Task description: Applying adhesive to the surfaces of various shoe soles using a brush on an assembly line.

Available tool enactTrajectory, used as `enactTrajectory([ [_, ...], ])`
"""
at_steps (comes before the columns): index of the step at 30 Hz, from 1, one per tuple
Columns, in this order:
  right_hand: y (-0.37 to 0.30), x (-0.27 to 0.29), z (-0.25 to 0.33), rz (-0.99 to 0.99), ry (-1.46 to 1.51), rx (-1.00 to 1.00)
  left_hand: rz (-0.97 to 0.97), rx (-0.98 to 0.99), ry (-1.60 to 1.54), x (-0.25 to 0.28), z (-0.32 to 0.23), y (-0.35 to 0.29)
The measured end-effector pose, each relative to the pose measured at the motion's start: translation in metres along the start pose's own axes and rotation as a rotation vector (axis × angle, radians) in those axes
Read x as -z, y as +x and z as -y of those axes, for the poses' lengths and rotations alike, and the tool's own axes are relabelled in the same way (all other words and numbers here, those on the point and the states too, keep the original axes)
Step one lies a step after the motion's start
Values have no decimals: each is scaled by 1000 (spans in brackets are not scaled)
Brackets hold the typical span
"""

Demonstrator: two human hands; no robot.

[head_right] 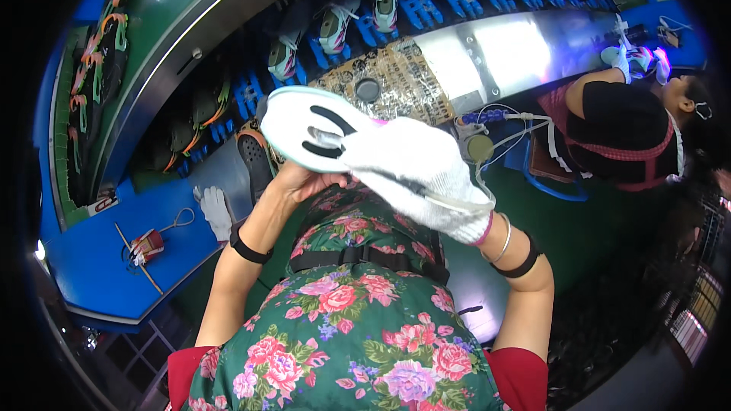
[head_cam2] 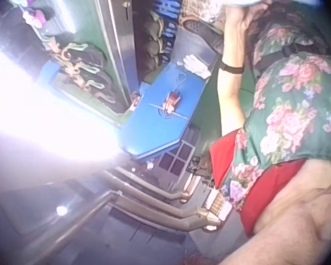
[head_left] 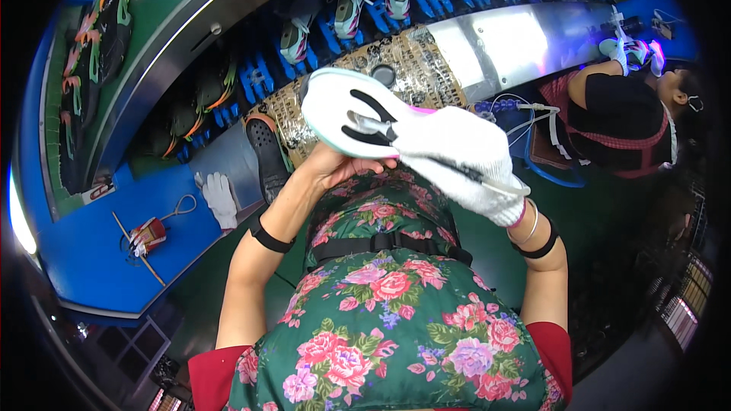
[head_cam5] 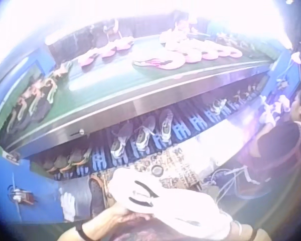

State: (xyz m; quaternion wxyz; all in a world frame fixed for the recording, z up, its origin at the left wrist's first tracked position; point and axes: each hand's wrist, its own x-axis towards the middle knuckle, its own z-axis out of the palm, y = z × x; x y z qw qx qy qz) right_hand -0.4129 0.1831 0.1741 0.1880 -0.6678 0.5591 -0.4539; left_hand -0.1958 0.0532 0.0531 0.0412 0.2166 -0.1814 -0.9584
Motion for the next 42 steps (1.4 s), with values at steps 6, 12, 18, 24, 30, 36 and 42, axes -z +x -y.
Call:
enactTrajectory([
  [6,-2,8,18,-54,41,-40,243,-190,-562,-43,-12,9],
  [12,-4,12,25,-194,14,-77,264,-265,-384,-71,-9,16],
  [18,1,20,32,-194,17,-72,311,-237,-226,-71,-6,20],
  [24,8,20,34,-184,-8,-5,32,-170,-325,-43,3,11],
  [30,19,23,41,-126,-140,76,-122,-209,-224,-53,15,4],
  [36,35,20,42,-163,-260,170,78,-202,-408,-47,28,1],
  [42,36,12,43,-200,-349,198,125,-197,-317,-44,35,1],
])
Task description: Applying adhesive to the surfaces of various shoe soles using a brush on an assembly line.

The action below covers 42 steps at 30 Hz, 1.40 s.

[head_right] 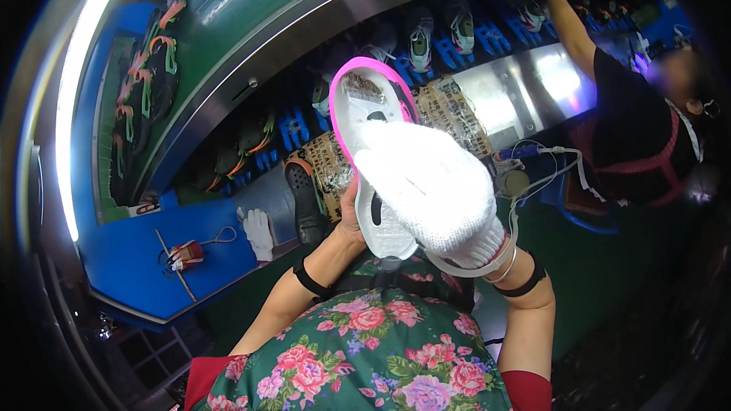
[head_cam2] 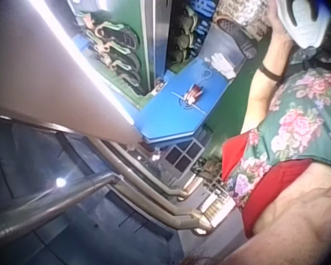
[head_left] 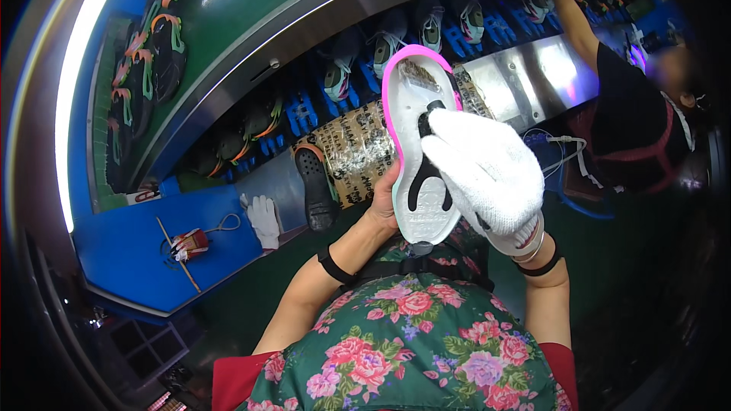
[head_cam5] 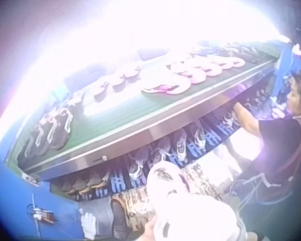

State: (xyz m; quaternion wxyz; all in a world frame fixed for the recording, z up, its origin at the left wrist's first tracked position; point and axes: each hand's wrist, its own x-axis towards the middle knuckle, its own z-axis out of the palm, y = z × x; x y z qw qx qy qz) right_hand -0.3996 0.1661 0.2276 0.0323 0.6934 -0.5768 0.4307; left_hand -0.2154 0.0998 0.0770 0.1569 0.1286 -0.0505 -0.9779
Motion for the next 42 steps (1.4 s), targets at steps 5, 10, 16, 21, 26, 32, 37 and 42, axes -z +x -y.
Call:
enactTrajectory([
  [5,-18,-11,10,57,225,-71,102,23,-87,20,3,-3],
  [10,-13,4,5,49,236,-111,37,-16,-59,13,2,-2],
  [16,-26,-13,7,45,354,-144,21,56,-55,35,-4,0],
  [21,-27,-8,-5,-27,283,-134,-42,-55,-36,22,-9,6],
  [26,-43,-31,-3,-23,232,-73,-5,42,54,11,-10,29],
  [32,-44,-21,-14,-47,326,-170,-158,-115,149,-9,-13,37],
  [37,-50,-33,-9,-56,292,-66,151,-51,60,-5,-17,50],
  [42,-49,-26,-20,-123,282,-88,88,-98,-60,-20,-22,60],
])
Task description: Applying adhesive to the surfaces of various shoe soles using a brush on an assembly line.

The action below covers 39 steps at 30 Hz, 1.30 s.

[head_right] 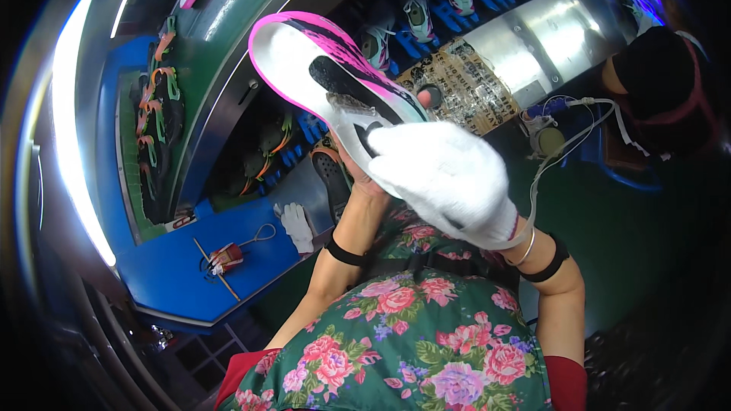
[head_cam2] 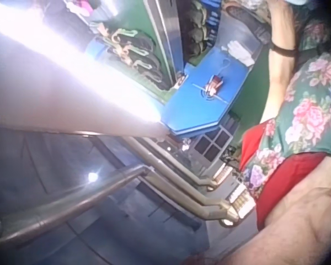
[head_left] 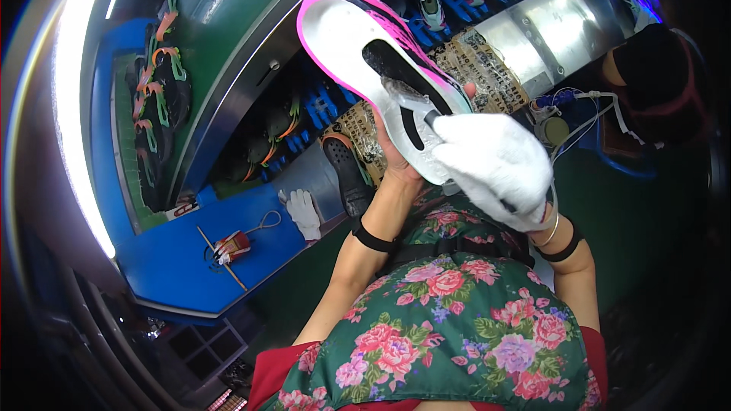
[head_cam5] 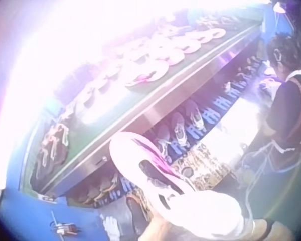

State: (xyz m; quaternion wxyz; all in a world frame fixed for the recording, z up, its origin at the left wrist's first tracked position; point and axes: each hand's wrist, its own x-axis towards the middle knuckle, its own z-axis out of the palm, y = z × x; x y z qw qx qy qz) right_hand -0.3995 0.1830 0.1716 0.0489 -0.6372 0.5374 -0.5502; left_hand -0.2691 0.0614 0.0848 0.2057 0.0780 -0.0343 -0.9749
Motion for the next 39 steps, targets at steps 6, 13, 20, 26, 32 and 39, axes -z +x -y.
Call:
enactTrajectory([
  [6,-12,-9,8,80,109,12,110,66,-216,-1,4,1],
  [13,-12,-8,16,107,30,-17,151,14,-162,-9,-1,9],
  [20,-12,-2,5,17,101,-67,173,-2,-82,-10,-11,11],
  [26,-23,-6,14,182,237,-76,326,-29,-84,-7,-21,17],
  [32,-24,-3,10,95,117,-75,174,-15,-19,-16,-26,20],
  [39,-16,13,2,120,195,-144,256,-63,74,-24,-33,26],
])
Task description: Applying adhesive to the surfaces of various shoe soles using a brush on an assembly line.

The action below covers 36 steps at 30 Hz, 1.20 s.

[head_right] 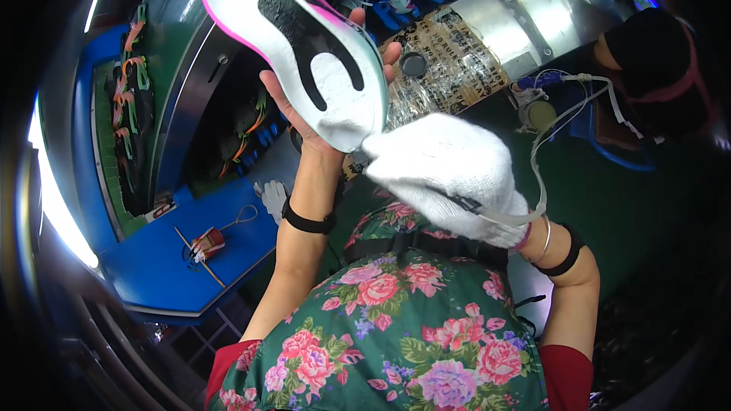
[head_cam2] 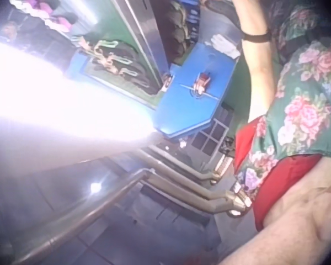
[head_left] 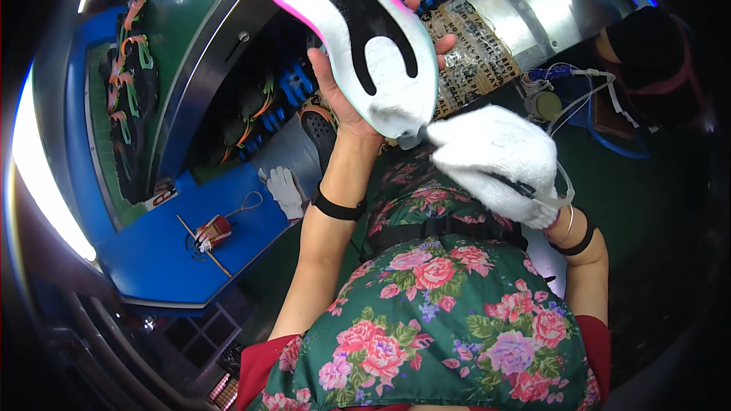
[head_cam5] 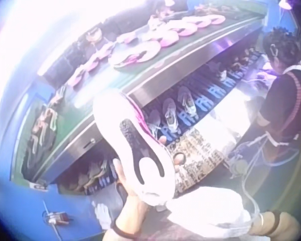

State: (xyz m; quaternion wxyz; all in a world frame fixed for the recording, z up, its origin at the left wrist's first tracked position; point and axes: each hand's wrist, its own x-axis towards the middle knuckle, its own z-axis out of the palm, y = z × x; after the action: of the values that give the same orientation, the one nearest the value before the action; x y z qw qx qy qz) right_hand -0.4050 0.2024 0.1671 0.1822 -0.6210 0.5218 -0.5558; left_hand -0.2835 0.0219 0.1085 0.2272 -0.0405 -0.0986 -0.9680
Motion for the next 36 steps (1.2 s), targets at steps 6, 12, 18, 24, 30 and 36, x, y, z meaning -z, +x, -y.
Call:
enactTrajectory([
  [6,-11,-8,11,123,78,-3,-82,133,-23,10,-13,2],
  [12,2,3,3,5,-49,-11,-137,122,68,-3,-9,4],
  [18,-20,-11,11,172,21,62,-95,310,344,-8,-22,13],
  [24,0,20,6,104,108,-81,-241,316,206,-9,-19,9],
  [30,-21,1,3,230,-109,180,-441,403,474,4,-32,11],
  [36,-10,18,-1,158,101,32,-188,472,-44,-5,-26,11],
])
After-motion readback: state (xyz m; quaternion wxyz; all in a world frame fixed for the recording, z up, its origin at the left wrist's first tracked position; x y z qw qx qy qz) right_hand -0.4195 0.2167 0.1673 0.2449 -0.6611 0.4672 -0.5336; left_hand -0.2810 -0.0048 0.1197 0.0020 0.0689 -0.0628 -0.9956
